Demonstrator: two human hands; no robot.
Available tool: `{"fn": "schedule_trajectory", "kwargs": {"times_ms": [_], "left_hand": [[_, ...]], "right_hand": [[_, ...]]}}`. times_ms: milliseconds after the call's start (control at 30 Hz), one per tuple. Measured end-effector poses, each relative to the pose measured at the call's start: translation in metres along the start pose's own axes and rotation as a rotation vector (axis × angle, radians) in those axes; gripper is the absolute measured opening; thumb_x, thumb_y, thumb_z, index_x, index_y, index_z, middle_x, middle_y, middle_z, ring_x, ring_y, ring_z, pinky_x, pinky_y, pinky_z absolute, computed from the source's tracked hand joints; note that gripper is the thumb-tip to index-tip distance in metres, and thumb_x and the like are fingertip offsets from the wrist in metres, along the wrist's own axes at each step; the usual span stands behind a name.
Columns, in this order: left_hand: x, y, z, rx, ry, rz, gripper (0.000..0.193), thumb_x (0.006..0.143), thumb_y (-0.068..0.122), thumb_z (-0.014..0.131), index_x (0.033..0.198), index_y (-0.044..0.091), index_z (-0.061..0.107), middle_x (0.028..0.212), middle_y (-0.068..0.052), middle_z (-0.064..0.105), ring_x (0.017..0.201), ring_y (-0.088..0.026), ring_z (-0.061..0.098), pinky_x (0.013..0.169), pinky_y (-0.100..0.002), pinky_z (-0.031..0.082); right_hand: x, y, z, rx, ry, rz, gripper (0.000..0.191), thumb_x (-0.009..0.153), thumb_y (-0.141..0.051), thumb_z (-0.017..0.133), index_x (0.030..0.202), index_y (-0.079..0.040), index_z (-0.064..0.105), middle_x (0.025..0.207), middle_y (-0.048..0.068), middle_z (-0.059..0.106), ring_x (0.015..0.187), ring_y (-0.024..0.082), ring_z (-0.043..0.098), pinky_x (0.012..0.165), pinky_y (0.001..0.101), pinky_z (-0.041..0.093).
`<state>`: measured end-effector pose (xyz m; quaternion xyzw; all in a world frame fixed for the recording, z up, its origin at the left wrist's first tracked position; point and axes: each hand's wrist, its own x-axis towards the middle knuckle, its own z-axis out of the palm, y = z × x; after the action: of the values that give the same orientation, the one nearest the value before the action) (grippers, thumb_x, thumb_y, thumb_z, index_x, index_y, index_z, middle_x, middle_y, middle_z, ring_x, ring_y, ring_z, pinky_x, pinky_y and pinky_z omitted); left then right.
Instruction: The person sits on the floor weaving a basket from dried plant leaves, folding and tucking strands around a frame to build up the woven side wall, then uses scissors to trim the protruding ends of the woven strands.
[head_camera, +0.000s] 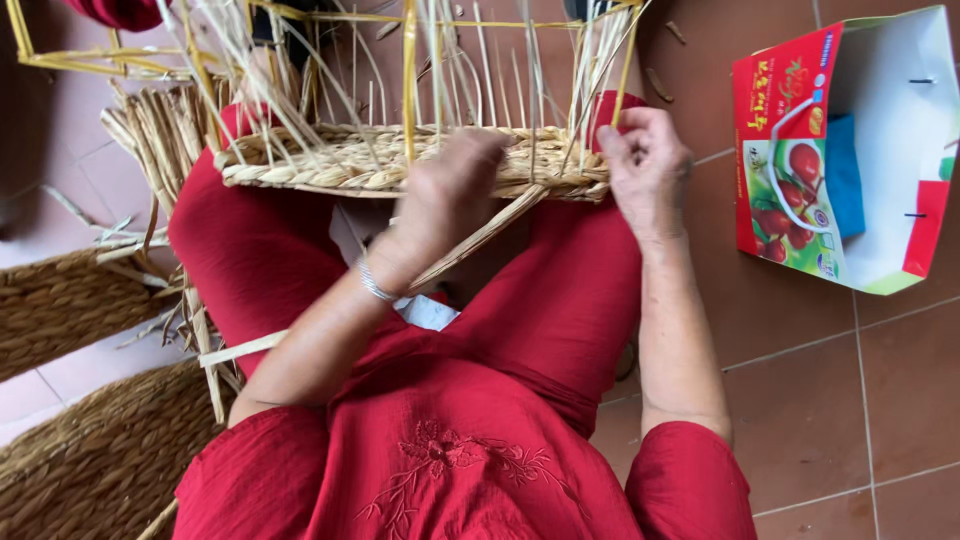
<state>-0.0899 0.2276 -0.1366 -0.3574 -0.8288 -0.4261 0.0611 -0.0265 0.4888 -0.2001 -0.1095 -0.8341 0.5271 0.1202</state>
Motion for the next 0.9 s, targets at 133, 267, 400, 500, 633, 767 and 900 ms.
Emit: {"fn": "schedule_trajectory", "kwargs": {"times_ms": [133,267,400,500,633,767,900], "left_hand": [[0.006,-0.067,-0.045,0.121,0.039,-0.306,0.009,0.104,0.001,0.067,0.11,0.002,0.073,0.087,-0.01,0.074,0.065,-0.021,0.071,0.056,-0.03,0.056],[0.021,-0.107,-0.037,0.155,0.166,-0.215,0.008,0.1,0.006,0.071,0.101,0.0,0.076,0.084,-0.011,0.075,0.066,-0.019,0.072,0.058,-0.031,0.058],[0.052,-0.129,-0.009,0.236,0.051,-0.468,0.02,0.1,0.018,0.07,0.086,0.006,0.077,0.065,-0.008,0.071,0.052,-0.019,0.068,0.046,-0.034,0.053],[0.064,-0.139,-0.004,0.345,0.062,-0.482,0.023,0.096,0.018,0.069,0.077,0.008,0.075,0.056,-0.007,0.068,0.048,-0.017,0.064,0.046,-0.033,0.05],[0.066,-0.146,-0.017,-0.316,-0.008,-0.781,0.019,0.098,0.015,0.065,0.08,0.008,0.071,0.06,-0.002,0.07,0.049,-0.005,0.068,0.042,-0.024,0.052],[0.064,-0.15,-0.026,-0.931,-0.011,-0.918,0.016,0.1,0.014,0.063,0.089,0.008,0.072,0.069,-0.005,0.072,0.046,-0.007,0.047,0.04,-0.026,0.032],[0.053,-0.141,-0.015,-0.476,-0.09,-0.831,0.023,0.103,0.016,0.061,0.084,0.005,0.068,0.068,-0.008,0.071,0.054,-0.012,0.065,0.049,-0.029,0.05]], "right_hand": [[-0.012,0.005,0.0,0.223,0.085,0.2,0.026,0.105,-0.011,0.07,0.125,0.003,0.061,0.086,0.003,0.069,0.063,0.003,0.057,0.052,0.02,0.046],[-0.021,0.007,0.01,0.21,0.125,0.191,0.02,0.106,-0.01,0.07,0.119,0.004,0.065,0.09,0.003,0.07,0.066,0.003,0.058,0.055,0.0192,0.047],[-0.023,0.003,0.014,0.179,0.139,0.225,0.017,0.106,-0.011,0.07,0.112,0.004,0.068,0.085,0.001,0.068,0.063,0.003,0.056,0.055,0.0196,0.046],[-0.022,-0.002,0.019,0.131,0.132,0.178,0.017,0.106,-0.013,0.07,0.109,0.003,0.069,0.082,0.0,0.067,0.062,0.003,0.056,0.055,0.0209,0.044],[-0.02,-0.006,0.022,-0.096,0.14,0.106,0.019,0.108,-0.015,0.069,0.107,0.004,0.072,0.082,0.003,0.068,0.07,0.006,0.058,0.062,0.0232,0.047],[-0.02,-0.006,0.023,-0.092,0.133,0.037,0.018,0.108,-0.014,0.067,0.106,0.003,0.071,0.094,0.006,0.076,0.083,0.007,0.066,0.075,0.0246,0.054],[-0.021,-0.003,0.022,-0.125,0.114,0.013,0.017,0.109,-0.014,0.067,0.107,0.003,0.072,0.097,0.007,0.077,0.086,0.009,0.069,0.078,0.0257,0.055]]}}
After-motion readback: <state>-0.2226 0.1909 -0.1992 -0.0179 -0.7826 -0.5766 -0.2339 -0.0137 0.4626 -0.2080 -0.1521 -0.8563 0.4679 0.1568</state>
